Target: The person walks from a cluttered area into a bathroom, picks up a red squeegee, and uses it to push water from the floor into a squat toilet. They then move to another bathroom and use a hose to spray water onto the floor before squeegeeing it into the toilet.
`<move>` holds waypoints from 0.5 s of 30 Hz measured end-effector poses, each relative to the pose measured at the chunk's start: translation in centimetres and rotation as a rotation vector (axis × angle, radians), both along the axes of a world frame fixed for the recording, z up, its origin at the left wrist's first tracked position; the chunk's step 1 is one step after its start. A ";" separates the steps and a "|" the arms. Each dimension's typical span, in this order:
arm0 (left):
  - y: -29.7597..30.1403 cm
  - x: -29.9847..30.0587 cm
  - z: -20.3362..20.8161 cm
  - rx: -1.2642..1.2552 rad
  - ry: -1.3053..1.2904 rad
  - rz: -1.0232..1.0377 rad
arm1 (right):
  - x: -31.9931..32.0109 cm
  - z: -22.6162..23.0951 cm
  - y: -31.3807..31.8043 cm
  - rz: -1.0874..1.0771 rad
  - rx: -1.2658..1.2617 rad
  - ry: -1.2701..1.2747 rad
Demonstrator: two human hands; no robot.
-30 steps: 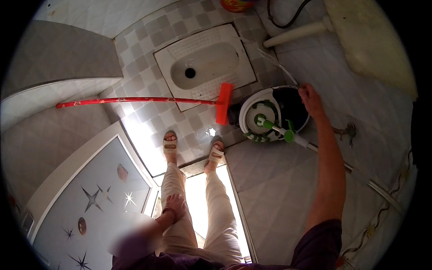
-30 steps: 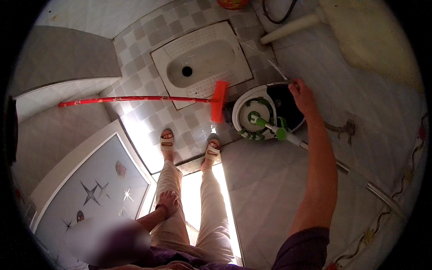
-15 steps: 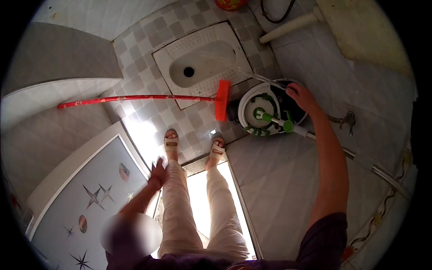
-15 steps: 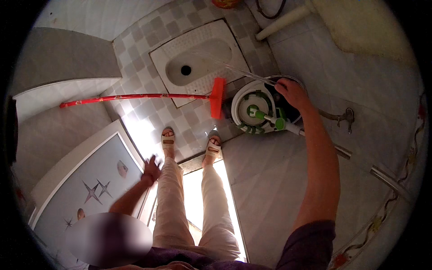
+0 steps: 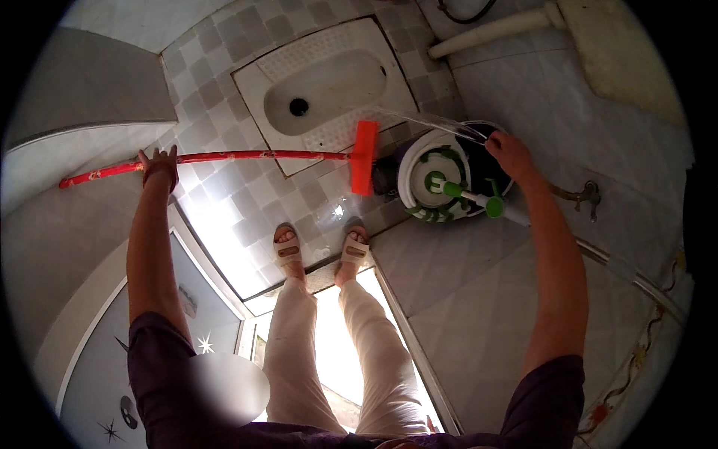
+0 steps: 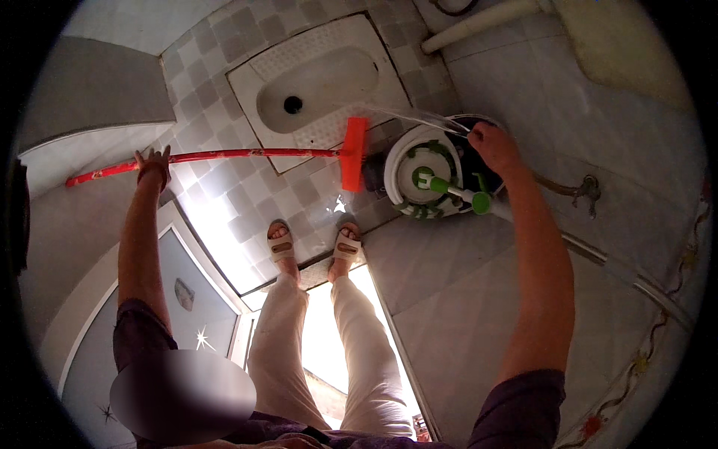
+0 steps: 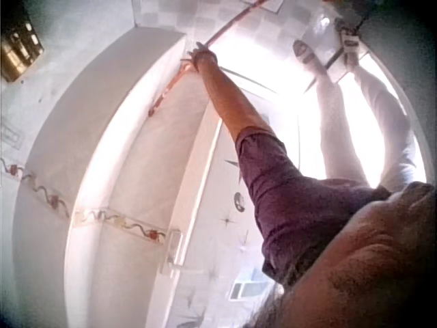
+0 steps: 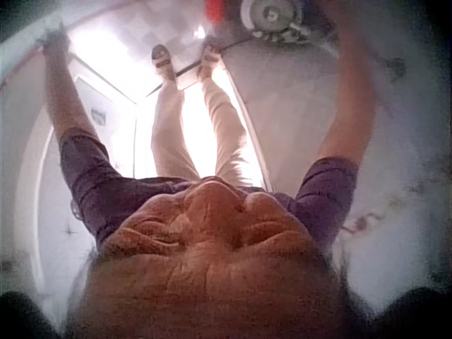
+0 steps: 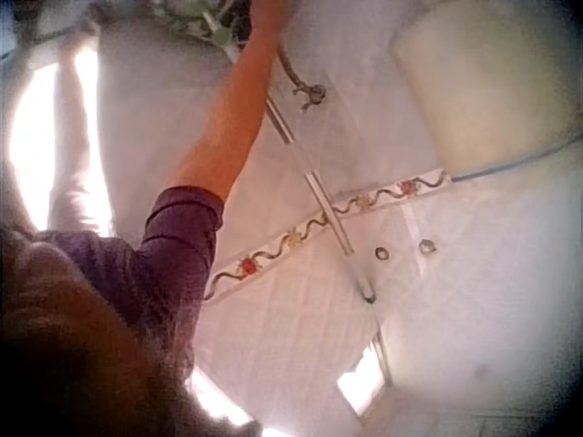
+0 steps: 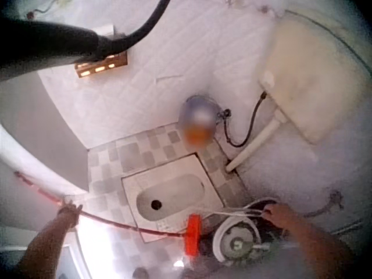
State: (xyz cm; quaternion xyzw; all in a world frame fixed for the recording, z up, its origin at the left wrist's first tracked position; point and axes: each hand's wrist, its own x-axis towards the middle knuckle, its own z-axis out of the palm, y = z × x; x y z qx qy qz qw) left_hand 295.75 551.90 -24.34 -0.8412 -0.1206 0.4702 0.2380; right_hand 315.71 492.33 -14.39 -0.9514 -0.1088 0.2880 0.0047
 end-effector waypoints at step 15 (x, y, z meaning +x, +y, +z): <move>-3.9 -10.6 18.8 -0.226 0.021 0.069 | -0.3 2.4 0.1 0.058 -0.005 0.047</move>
